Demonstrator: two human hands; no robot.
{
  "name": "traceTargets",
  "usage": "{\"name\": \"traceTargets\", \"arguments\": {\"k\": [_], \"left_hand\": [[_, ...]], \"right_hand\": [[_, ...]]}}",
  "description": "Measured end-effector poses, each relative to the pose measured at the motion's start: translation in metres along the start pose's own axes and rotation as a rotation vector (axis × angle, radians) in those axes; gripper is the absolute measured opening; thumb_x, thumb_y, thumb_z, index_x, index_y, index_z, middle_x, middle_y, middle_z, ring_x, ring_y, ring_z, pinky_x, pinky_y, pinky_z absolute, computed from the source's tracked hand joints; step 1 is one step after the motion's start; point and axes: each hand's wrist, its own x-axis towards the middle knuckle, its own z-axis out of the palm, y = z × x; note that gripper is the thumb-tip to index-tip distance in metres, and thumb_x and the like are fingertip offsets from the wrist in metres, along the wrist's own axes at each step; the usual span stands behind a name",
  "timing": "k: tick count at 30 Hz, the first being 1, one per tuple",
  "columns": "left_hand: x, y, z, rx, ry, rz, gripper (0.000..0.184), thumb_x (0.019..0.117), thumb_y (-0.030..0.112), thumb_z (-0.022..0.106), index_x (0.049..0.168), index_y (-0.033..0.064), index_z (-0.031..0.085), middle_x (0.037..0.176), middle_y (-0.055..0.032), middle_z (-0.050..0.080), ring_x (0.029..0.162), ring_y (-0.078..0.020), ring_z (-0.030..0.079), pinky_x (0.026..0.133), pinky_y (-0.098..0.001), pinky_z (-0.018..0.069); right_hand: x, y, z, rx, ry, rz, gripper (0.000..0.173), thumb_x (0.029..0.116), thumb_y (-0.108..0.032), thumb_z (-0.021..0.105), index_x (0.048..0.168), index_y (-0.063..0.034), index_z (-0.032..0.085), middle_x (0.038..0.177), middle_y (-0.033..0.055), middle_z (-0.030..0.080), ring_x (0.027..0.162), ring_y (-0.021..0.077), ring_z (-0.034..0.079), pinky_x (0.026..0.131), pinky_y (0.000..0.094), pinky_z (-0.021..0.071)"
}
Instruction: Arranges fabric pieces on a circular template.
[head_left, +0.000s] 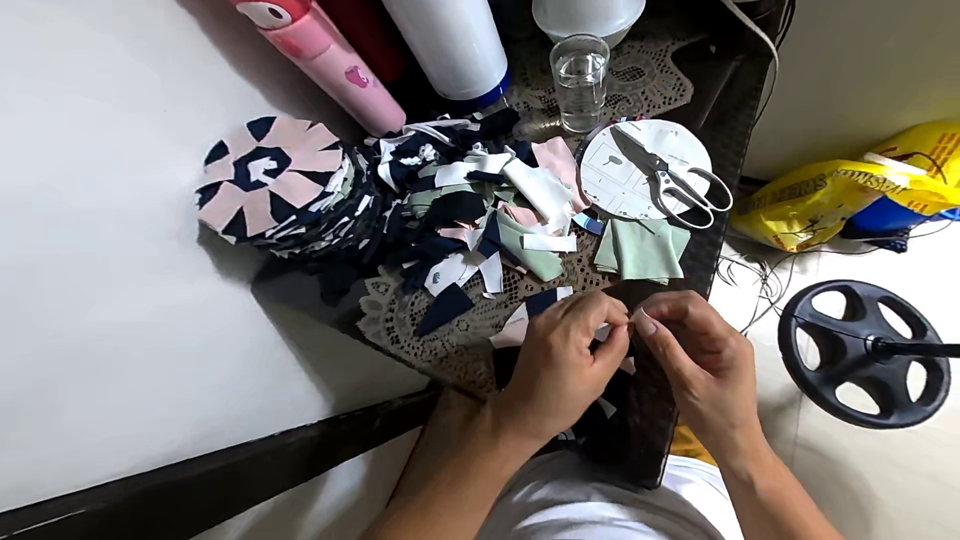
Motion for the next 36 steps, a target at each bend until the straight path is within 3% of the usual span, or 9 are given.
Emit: {"name": "traceTargets", "arguments": {"k": [4,8,11,14,21,25,28,31,36], "left_hand": [[-0.012,0.013,-0.007,-0.415,-0.093,-0.331,0.021,0.0906,0.003,0.069,0.111,-0.0027,0.065,0.093,-0.0015,0.070,0.086,-0.0044,0.068,0.080,-0.0197,0.0583],[-0.020,0.017,-0.014,-0.506,-0.207,-0.476,0.006,0.0926,0.006,0.068,0.097,0.0034,0.067,0.087,0.0025,0.068,0.079,-0.0009,0.066,0.073,-0.0166,0.0561],[-0.029,0.017,-0.016,-0.520,-0.250,-0.547,0.005,0.0961,0.005,0.064,0.100,0.0031,0.062,0.088,0.0006,0.068,0.081,-0.0043,0.068,0.076,-0.0204,0.0581],[-0.037,0.015,-0.015,-0.457,-0.260,-0.605,0.005,0.0955,0.005,0.065,0.101,0.0033,0.065,0.082,0.0023,0.068,0.074,-0.0031,0.067,0.070,-0.0184,0.0578],[-0.042,0.016,-0.011,-0.441,-0.254,-0.632,0.005,0.0954,0.007,0.067,0.099,0.0037,0.068,0.082,0.0026,0.071,0.073,-0.0033,0.068,0.069,-0.0180,0.0582],[-0.046,0.015,-0.009,-0.243,-0.274,-0.603,0.010,0.0971,0.014,0.065,0.099,0.0059,0.072,0.083,0.0035,0.070,0.071,0.0009,0.066,0.066,-0.0145,0.0554],[-0.049,0.009,-0.004,0.011,-0.233,-0.552,0.012,0.0954,0.017,0.065,0.097,0.0081,0.073,0.081,0.0036,0.070,0.070,0.0045,0.062,0.065,-0.0115,0.0505],[-0.047,0.003,0.000,0.138,-0.197,-0.521,0.015,0.0970,0.018,0.063,0.099,0.0083,0.074,0.085,0.0006,0.072,0.075,0.0003,0.065,0.070,-0.0156,0.0531],[-0.031,-0.008,0.003,0.309,-0.144,-0.498,0.016,0.0969,0.019,0.063,0.099,0.0093,0.076,0.087,-0.0026,0.073,0.078,-0.0087,0.068,0.072,-0.0262,0.0556]], "right_hand": [[-0.013,-0.008,-0.007,0.034,-0.071,-0.002,0.013,0.0990,-0.009,0.063,0.099,0.0007,0.072,0.096,0.0022,0.070,0.087,0.0012,0.066,0.076,0.0160,0.0564],[-0.027,-0.011,-0.011,0.030,-0.063,0.045,0.012,0.0975,-0.009,0.065,0.098,-0.0005,0.073,0.091,-0.0007,0.070,0.081,-0.0014,0.064,0.071,0.0133,0.0541],[-0.036,-0.008,-0.011,-0.023,-0.027,0.094,0.011,0.0962,-0.010,0.065,0.095,-0.0023,0.073,0.088,-0.0019,0.069,0.078,-0.0024,0.063,0.070,0.0126,0.0538],[-0.045,-0.002,-0.010,-0.114,-0.018,0.100,0.012,0.0958,-0.013,0.065,0.093,-0.0038,0.073,0.086,-0.0031,0.068,0.079,-0.0041,0.062,0.072,0.0114,0.0517],[-0.052,0.001,-0.010,-0.155,-0.076,0.169,0.023,0.1000,-0.023,0.058,0.099,-0.0070,0.074,0.094,-0.0034,0.071,0.094,-0.0001,0.063,0.083,0.0173,0.0506],[-0.053,0.007,-0.006,-0.278,-0.108,0.179,0.019,0.0967,-0.022,0.063,0.092,-0.0091,0.076,0.093,-0.0015,0.071,0.094,0.0033,0.062,0.083,0.0186,0.0492],[-0.048,0.014,0.000,-0.505,-0.111,0.104,0.019,0.0942,-0.023,0.064,0.091,-0.0109,0.078,0.091,0.0026,0.072,0.091,0.0155,0.065,0.081,0.0321,0.0501],[-0.034,0.019,0.007,-0.658,-0.128,0.047,0.016,0.0929,-0.021,0.066,0.089,-0.0110,0.078,0.093,0.0061,0.073,0.092,0.0253,0.066,0.077,0.0431,0.0492],[-0.010,0.027,0.015,-0.752,-0.147,0.026,0.016,0.0942,-0.019,0.066,0.089,-0.0104,0.078,0.094,0.0072,0.072,0.094,0.0290,0.067,0.077,0.0475,0.0506]]}}
